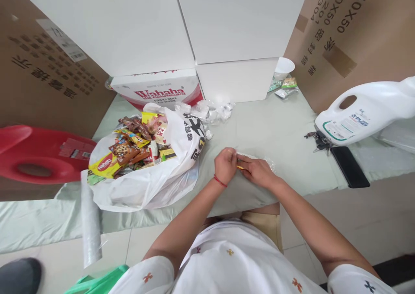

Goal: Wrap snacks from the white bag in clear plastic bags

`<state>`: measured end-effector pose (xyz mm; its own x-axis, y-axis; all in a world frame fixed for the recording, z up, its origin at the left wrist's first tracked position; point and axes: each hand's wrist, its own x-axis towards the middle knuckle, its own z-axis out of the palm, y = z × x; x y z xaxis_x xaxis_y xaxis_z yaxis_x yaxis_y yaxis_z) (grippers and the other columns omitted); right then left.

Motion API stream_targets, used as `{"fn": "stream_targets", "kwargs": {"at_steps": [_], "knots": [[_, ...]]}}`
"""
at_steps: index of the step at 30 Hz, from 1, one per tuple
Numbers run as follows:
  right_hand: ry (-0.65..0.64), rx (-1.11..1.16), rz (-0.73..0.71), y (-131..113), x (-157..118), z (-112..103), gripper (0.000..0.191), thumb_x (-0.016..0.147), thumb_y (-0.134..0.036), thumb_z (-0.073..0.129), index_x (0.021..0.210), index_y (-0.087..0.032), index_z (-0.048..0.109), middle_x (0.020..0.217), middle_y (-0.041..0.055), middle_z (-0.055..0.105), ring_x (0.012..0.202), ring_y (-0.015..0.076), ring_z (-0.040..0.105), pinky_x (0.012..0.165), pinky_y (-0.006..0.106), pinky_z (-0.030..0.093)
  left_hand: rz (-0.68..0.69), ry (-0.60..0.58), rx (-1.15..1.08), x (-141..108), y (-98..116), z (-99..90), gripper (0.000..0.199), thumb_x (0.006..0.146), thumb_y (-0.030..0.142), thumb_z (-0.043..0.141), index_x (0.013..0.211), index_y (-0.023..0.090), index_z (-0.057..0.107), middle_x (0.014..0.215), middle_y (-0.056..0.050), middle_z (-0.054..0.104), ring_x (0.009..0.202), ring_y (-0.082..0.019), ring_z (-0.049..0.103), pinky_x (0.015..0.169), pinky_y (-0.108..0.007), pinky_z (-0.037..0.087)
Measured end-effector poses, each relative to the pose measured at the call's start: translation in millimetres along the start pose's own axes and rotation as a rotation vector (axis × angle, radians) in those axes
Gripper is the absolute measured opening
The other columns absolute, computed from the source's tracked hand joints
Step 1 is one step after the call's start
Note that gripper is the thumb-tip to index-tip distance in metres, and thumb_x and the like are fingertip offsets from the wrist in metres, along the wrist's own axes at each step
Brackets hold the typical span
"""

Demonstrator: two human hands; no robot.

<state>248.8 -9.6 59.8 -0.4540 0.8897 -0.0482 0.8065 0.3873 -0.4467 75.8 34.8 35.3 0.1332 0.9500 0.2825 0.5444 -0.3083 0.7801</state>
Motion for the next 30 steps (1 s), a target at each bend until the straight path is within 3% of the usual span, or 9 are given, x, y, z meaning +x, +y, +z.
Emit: {"fn": "stream_targets", "kwargs": {"at_steps": [4, 8, 10, 13, 15, 17, 23, 25, 30], "knots": [[0.054, 0.125, 0.002, -0.5, 0.2, 4.9, 0.046, 0.093, -0.017, 0.051, 0.135, -0.030, 0.064, 0.154, 0.0020, 0.050, 0.125, 0.0237, 0.062, 0.097, 0.039, 0.054, 0.206, -0.135, 0.051, -20.2, 1.6, 9.1, 0.036, 0.098, 0.025, 0.041, 0.129, 0.016, 0.058, 0.128, -0.014, 0.067, 0.126, -0.024, 0.059, 0.109, -0.042, 0.047], [0.178, 0.609, 0.002, 14.9, -13.1, -6.7, 0.033, 0.094, -0.029, 0.056, 0.124, -0.025, 0.070, 0.134, 0.0066, 0.067, 0.121, 0.0217, 0.065, 0.101, 0.038, 0.052, 0.343, -0.258, 0.204, -34.1, -8.2, 15.5, 0.051, 0.102, 0.031, 0.038, 0.149, 0.010, 0.042, 0.155, -0.019, 0.046, 0.152, -0.028, 0.031, 0.122, -0.050, 0.033], [0.345, 0.781, 0.173, 31.4, -23.5, -17.8, 0.030, 0.095, -0.038, 0.056, 0.116, -0.023, 0.071, 0.114, 0.0071, 0.075, 0.102, 0.0206, 0.071, 0.093, 0.038, 0.055, 0.350, -0.283, 0.277, -36.5, -11.6, 20.2, 0.050, 0.102, 0.030, 0.038, 0.148, 0.011, 0.044, 0.158, -0.018, 0.042, 0.153, -0.028, 0.029, 0.122, -0.050, 0.032], [0.612, 0.709, 0.521, 58.1, -34.0, -29.8, 0.034, 0.094, -0.046, 0.052, 0.110, -0.020, 0.069, 0.098, 0.0074, 0.075, 0.084, 0.0188, 0.069, 0.081, 0.035, 0.055, 0.360, -0.289, 0.349, -37.8, -12.8, 26.3, 0.047, 0.102, 0.024, 0.038, 0.147, 0.014, 0.047, 0.158, -0.014, 0.044, 0.151, -0.026, 0.034, 0.123, -0.050, 0.031], [0.555, 0.558, 0.680, 68.8, -35.6, -30.3, 0.036, 0.094, -0.048, 0.049, 0.106, -0.019, 0.068, 0.093, 0.0077, 0.074, 0.081, 0.0191, 0.067, 0.076, 0.033, 0.053, 0.374, -0.289, 0.376, -38.9, -12.4, 28.3, 0.046, 0.102, 0.020, 0.038, 0.147, 0.016, 0.048, 0.156, -0.012, 0.046, 0.149, -0.025, 0.037, 0.124, -0.050, 0.030], [0.362, 0.425, 0.746, 70.1, -35.8, -25.9, 0.039, 0.095, -0.050, 0.048, 0.103, -0.019, 0.068, 0.088, 0.0074, 0.073, 0.081, 0.0199, 0.067, 0.074, 0.031, 0.051, 0.381, -0.288, 0.388, -40.5, -12.2, 29.0, 0.048, 0.100, 0.017, 0.040, 0.147, 0.019, 0.048, 0.156, -0.011, 0.046, 0.149, -0.024, 0.037, 0.124, -0.050, 0.029], [-0.005, 0.215, 0.624, 43.6, -63.8, -16.5, 0.019, 0.080, -0.038, 0.066, 0.087, -0.020, 0.068, 0.073, 0.0003, 0.067, 0.067, 0.0165, 0.059, 0.059, 0.024, 0.038, 0.367, -0.287, 0.350, -42.8, -15.6, 33.2, 0.046, 0.099, 0.014, 0.043, 0.144, 0.018, 0.051, 0.156, -0.012, 0.046, 0.150, -0.026, 0.036, 0.124, -0.053, 0.030], [0.000, 0.296, 0.568, 32.2, -77.6, -20.2, 0.013, 0.082, -0.032, 0.060, 0.080, -0.020, 0.064, 0.067, -0.0016, 0.063, 0.063, 0.0151, 0.057, 0.057, 0.024, 0.037, 0.359, -0.286, 0.296, -41.9, -18.1, 36.0, 0.045, 0.098, 0.012, 0.043, 0.142, 0.019, 0.054, 0.155, -0.012, 0.048, 0.149, -0.025, 0.037, 0.123, -0.054, 0.031], [0.151, 0.737, 0.527, 3.3, -59.7, -32.0, 0.040, 0.081, -0.031, 0.065, 0.119, -0.023, 0.058, 0.068, -0.0064, 0.061, 0.050, 0.0123, 0.054, 0.050, 0.024, 0.043, 0.411, -0.339, 0.097, -36.0, -24.3, 36.9, 0.040, 0.098, 0.011, 0.043, 0.131, 0.021, 0.063, 0.146, -0.011, 0.058, 0.145, -0.022, 0.044, 0.121, -0.054, 0.036]]}}
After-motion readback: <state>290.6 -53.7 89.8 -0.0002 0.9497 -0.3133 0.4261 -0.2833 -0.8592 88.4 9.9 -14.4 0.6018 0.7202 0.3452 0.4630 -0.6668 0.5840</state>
